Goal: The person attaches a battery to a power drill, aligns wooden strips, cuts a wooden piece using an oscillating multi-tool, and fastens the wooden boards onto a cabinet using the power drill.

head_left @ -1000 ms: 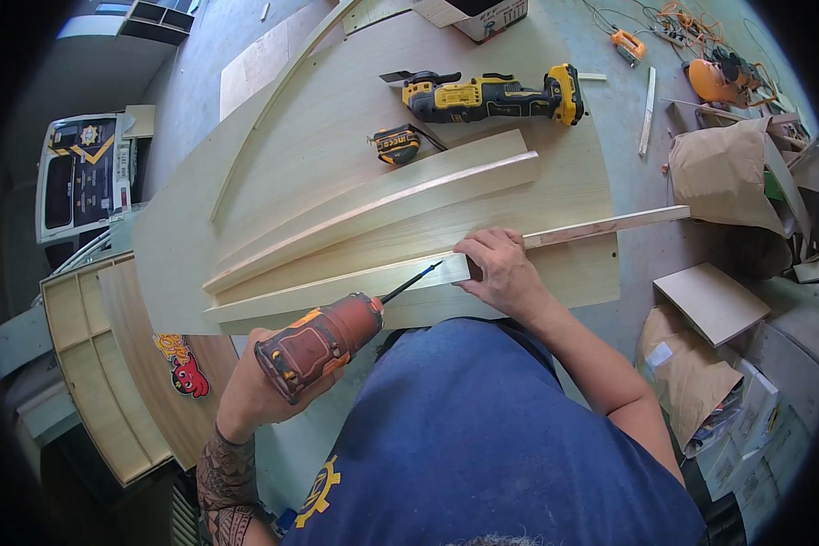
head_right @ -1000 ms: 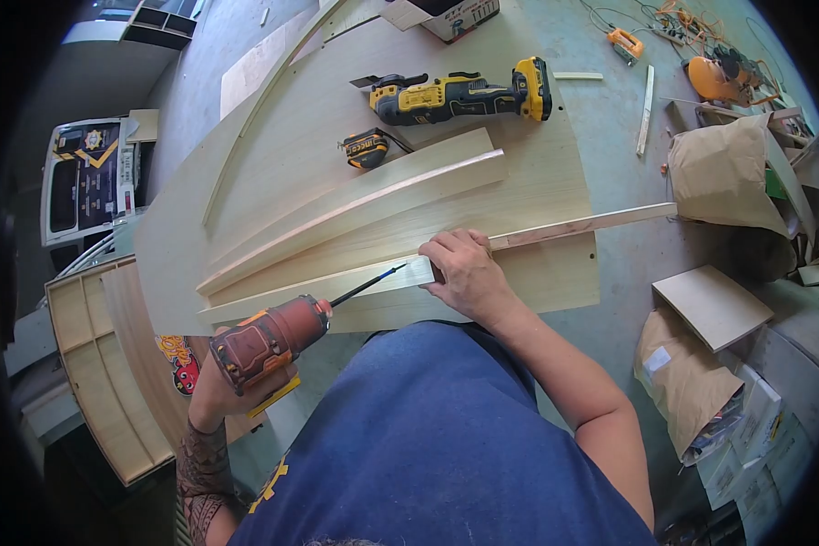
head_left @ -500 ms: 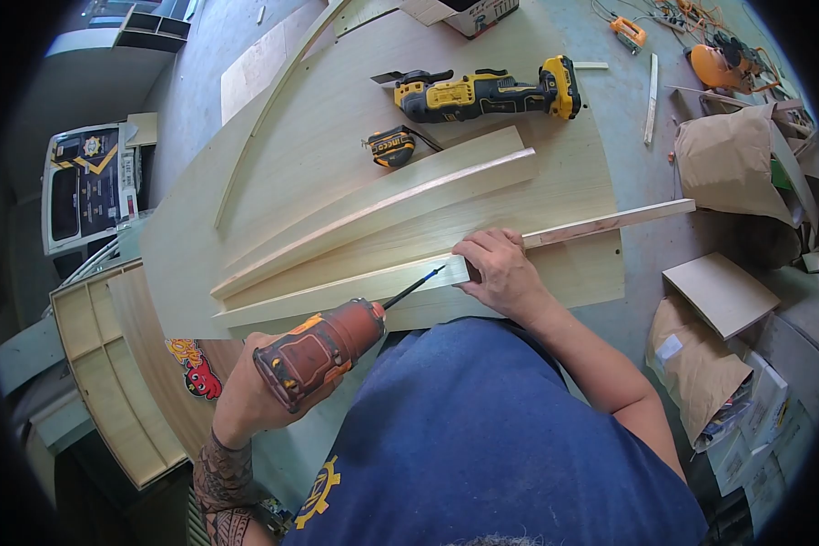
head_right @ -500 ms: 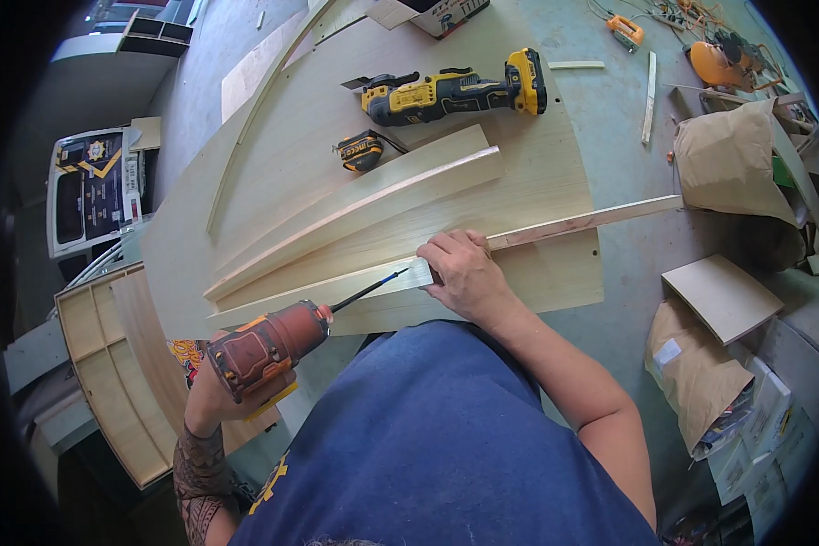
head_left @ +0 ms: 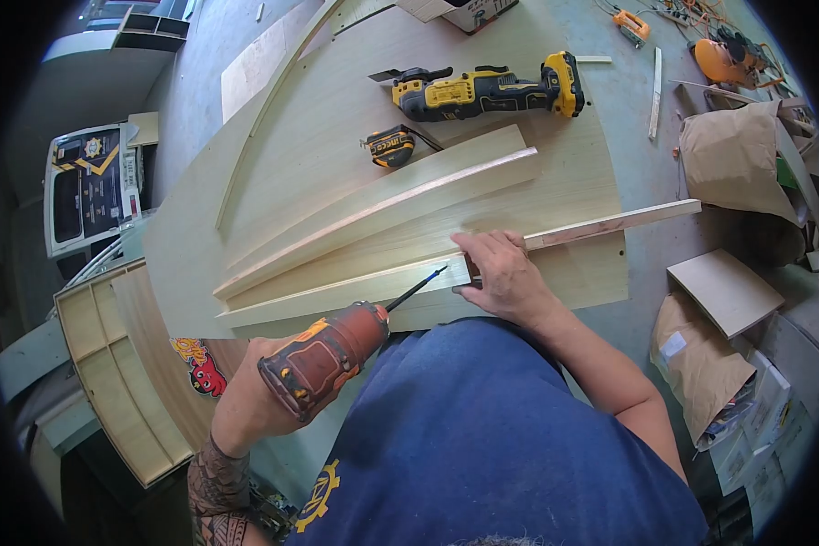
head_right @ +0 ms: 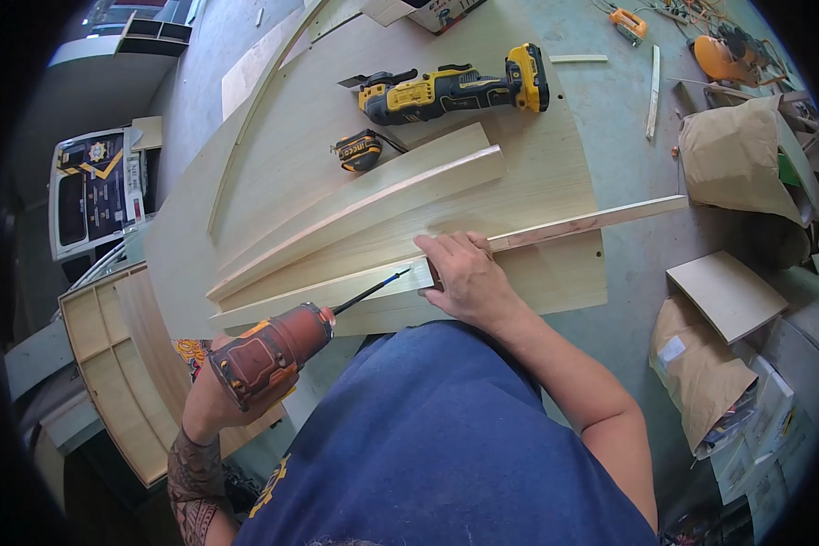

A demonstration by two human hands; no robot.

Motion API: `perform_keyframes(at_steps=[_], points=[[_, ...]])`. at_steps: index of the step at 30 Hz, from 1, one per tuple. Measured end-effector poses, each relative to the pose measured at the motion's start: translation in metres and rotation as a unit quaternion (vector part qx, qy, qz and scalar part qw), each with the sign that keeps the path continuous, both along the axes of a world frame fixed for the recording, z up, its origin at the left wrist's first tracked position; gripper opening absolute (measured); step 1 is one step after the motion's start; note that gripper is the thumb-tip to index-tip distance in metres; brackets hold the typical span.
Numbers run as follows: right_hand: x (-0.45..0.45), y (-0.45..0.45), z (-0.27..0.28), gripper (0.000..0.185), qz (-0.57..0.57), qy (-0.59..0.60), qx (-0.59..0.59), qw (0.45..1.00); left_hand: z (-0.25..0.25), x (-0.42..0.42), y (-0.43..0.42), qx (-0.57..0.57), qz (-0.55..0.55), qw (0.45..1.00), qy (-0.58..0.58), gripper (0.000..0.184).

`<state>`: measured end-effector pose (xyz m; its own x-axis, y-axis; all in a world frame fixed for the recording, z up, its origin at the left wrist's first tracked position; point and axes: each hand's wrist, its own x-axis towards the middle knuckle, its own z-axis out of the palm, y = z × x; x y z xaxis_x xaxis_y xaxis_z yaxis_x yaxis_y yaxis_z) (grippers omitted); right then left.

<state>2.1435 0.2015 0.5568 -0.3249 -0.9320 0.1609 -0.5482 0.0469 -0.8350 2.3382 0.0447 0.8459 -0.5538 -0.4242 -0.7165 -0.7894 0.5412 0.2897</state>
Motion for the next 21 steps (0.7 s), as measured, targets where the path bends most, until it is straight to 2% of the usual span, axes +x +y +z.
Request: perform_keyframes(at_steps=[2,7,10,13,15,21], points=[[-0.005,0.000,0.008,0.053,0.022,-0.041,0.021,0.999,0.000,-0.003,0.000,0.009,0.008,1.000,0.004,0.035],[-0.006,-0.003,0.009,0.052,0.043,-0.023,0.034,0.998,0.006,-0.017,-0.002,0.041,0.045,0.998,0.010,0.034],[-0.007,-0.002,0.009,0.052,0.043,-0.033,0.039,0.998,0.005,-0.019,-0.003,0.027,0.011,1.000,0.000,0.034],[-0.007,-0.001,0.008,0.052,0.043,-0.044,0.038,0.997,0.000,-0.020,-0.006,0.034,-0.027,0.996,0.074,0.041],[-0.008,-0.002,0.008,0.053,0.045,-0.046,0.036,0.997,-0.001,-0.021,-0.008,0.059,0.016,0.996,0.064,0.043],[-0.008,-0.002,0.008,0.055,0.042,-0.043,0.029,0.998,0.000,-0.028,-0.010,0.065,0.012,0.998,0.018,0.048]])
